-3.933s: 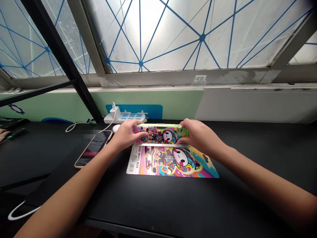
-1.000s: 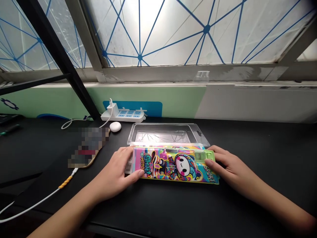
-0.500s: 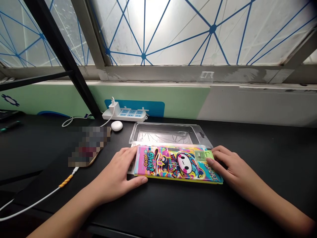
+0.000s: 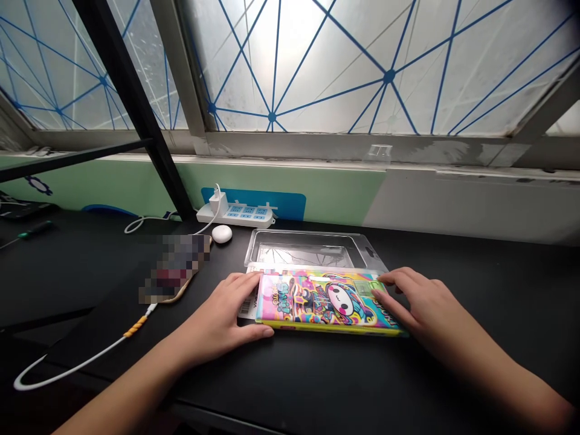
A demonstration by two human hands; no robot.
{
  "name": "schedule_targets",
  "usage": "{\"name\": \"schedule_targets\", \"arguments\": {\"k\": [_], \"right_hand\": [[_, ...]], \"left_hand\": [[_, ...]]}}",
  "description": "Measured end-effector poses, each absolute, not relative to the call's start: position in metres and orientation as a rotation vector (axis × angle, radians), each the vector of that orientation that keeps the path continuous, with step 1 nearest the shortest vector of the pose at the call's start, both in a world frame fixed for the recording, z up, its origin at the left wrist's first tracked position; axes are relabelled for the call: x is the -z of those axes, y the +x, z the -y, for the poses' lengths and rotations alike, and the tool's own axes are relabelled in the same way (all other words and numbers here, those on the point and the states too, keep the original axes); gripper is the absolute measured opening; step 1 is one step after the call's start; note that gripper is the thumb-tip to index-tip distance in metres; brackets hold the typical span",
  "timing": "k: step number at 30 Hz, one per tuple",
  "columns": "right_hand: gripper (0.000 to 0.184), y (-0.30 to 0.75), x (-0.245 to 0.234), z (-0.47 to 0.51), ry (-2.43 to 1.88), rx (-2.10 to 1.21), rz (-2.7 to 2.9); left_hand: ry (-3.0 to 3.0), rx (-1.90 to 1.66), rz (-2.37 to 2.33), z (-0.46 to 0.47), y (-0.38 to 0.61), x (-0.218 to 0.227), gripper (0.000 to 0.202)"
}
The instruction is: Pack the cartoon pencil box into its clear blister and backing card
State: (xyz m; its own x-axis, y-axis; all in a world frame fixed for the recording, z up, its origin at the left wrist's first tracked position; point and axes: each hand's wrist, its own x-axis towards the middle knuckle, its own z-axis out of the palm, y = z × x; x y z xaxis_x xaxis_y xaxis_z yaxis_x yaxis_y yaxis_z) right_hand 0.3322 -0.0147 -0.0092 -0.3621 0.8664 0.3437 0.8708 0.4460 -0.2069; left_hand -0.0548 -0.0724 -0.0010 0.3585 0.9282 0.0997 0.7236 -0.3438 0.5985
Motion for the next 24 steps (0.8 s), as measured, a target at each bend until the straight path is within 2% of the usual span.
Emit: {"name": "schedule_targets", "arguments": {"k": [4, 10, 15, 24], "right_hand": [[0.032, 0.312, 0.003, 0.023, -1.309, 0.179, 2.406], [0.026, 0.257, -0.007, 0.028, -1.150, 0.000, 2.465], [0.024, 0.227, -0.006, 0.022, -1.162, 0.022, 2.471], [0.018, 0.222, 0.007, 0.018, -1.121, 0.129, 2.373]], "left_hand": [[2.172, -0.625, -1.423, 0.071, -0.055, 0.002, 0.078], [2.086, -0.631, -1.490, 0.072, -0.057, 0.006, 0.094], [2.043, -0.657, -1.498, 0.072, -0.058, 0.007, 0.103], [2.082, -0.638, -1.498, 0.073, -0.058, 0.004, 0.099]]}}
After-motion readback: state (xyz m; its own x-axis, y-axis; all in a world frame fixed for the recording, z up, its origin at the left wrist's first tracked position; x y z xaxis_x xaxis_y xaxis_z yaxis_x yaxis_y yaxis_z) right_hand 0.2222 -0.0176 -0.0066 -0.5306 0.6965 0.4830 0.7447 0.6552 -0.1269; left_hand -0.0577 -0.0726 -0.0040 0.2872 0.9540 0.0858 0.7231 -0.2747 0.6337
